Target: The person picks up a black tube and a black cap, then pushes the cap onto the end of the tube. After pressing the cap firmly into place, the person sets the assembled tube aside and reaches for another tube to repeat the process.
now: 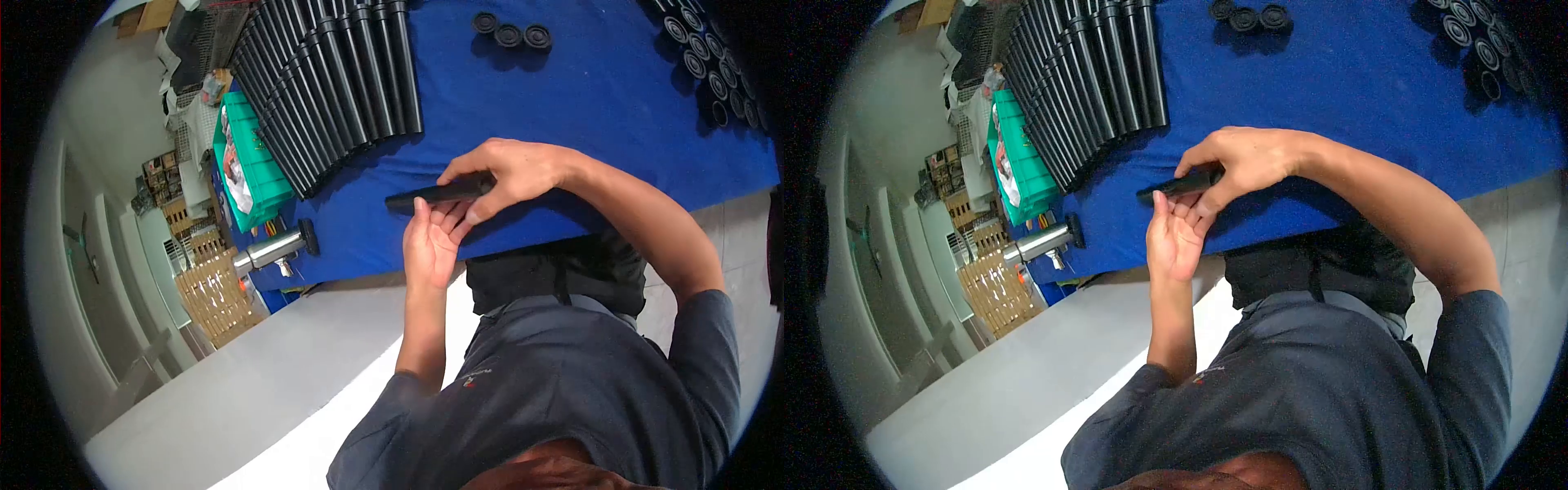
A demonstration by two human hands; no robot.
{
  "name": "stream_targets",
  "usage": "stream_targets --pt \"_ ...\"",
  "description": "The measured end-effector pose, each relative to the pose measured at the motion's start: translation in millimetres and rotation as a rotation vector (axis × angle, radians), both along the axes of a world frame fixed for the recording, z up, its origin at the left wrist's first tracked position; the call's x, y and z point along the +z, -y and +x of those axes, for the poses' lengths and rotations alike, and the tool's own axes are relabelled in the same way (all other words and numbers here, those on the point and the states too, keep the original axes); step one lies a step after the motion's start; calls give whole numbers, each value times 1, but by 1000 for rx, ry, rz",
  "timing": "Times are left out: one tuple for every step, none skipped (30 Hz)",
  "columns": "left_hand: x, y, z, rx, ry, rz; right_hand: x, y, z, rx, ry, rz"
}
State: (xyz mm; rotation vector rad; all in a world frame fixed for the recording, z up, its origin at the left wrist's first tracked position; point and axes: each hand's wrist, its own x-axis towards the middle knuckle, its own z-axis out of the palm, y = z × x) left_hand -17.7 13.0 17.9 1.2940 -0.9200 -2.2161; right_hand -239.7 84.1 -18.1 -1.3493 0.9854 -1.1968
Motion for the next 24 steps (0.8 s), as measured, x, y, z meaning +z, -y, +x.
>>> stream_targets --pt "-11 6 10 -28 -102 19 2 -1 0 42 -8 -9" --pt "-13 7 12 -6 -109 -4 2 -3 -1 81 -17 -19" --pt "-12 6 12 12 -114 -26 2 -2 0 58 -17 -61" --pt "-9 6 10 26 -119 -50 3 -1 -2 110 13 19" --pt "-4 5 10 85 -131 -83 5 -2 -5 158 42 99" --pt "10 2 4 67 -103 -149 9 -2 -7 203 71 180" --pt "17 4 3 -18 -53 -268 11 0 -9 191 -11 179" --pt "23 6 4 -98 8 -382 8 0 -8 149 31 171" --pt "28 8 2 -147 134 -520 6 0 -5 111 76 164" --pt "30 13 4 -230 253 -640 5 1 -4 73 117 156" --pt "32 18 7 -313 370 -759 6 1 -4 79 157 163" --pt "31 22 6 -403 485 -873 8 1 -5 85 181 151" --pt "30 25 3 -520 565 -1108 9 -1 -5 85 208 142" --pt "30 24 -1 -564 588 -1138 9 -2 -4 83 239 132" --pt "32 22 -7 -611 612 -1169 10 -3 -7 127 252 138" --pt "32 21 -10 -662 636 -1199 10 -3 -7 141 287 127" --pt "29 23 -8 -691 679 -1134 9 -3 -7 156 321 116" --pt "26 24 -9 -706 668 -1107 8 -3 -7 171 354 102" --pt "23 24 -9 -720 661 -1081 9 -4 -7 158 378 87" --pt "23 24 -8 -733 659 -1056 8 -4 -6 154 363 89" --pt "25 24 -10 -719 654 -1060 8 -3 -7 150 344 87" --pt "28 21 -13 -703 646 -1063 8 -3 -8 148 321 87" --pt "29 19 -15 -684 636 -1062 9 -3 -9 141 306 89" --pt "28 19 -16 -695 667 -1116 11 -3 -10 136 290 93"
